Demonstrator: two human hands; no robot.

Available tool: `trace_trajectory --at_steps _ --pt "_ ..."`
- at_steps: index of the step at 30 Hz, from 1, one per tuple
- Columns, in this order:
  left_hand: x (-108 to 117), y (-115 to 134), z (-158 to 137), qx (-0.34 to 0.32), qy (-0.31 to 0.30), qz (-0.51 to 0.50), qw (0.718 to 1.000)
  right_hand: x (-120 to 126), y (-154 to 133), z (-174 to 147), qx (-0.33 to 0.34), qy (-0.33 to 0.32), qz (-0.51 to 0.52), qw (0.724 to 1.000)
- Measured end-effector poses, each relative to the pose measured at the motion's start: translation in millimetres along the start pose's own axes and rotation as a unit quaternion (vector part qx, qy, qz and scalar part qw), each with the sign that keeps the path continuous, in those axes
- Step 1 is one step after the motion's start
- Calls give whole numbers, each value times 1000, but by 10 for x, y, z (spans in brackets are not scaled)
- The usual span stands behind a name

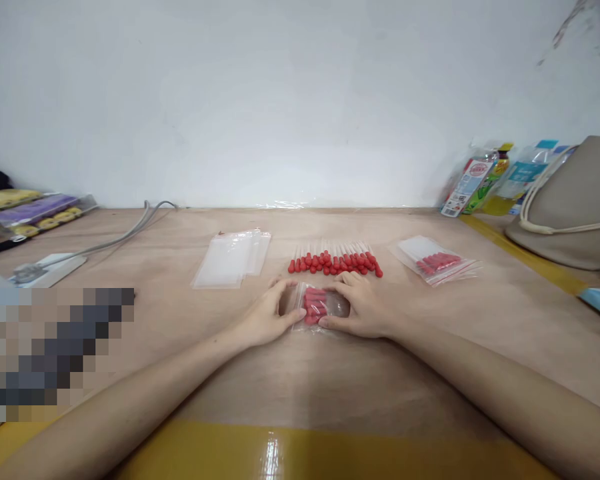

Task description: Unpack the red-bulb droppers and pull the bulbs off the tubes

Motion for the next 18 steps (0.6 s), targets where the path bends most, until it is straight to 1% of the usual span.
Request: trace_trajectory --at_steps 2,4,6,8,11,13,15,18 --pt "22 -53 28 -10 19 43 999 -49 95 9 -35 -10 40 999" --pt "11 -89 53 -18 25 56 998 -83 169 11 -67 -15 72 995" --pt "6 -91 65 -25 32 45 998 -96 202 7 -88 -16 99 991" --pt "0 -48 69 -36 30 11 999 -93 197 2 -93 -15 121 988" --pt "-82 1 78 -30 -23 -80 996 -32 178 -5 -87 10 128 988" --pt "-133 -11 84 -2 -56 -128 990 14 170 -7 -77 30 114 990" --pt "-134 -59 93 35 -58 -152 986 69 136 -1 -55 55 92 993" --pt "-132 -117 102 80 -53 -172 980 186 1 15 6 114 56 992"
Point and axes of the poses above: each hand's wrist, its own z-axis towards the middle knuckle, its own x-axis out of the back of the hand, y = z × x, the point moved 10 cm from there along z, towards the middle knuckle, and after that the axes turned 3 degrees about z, right-handed, at the moved point
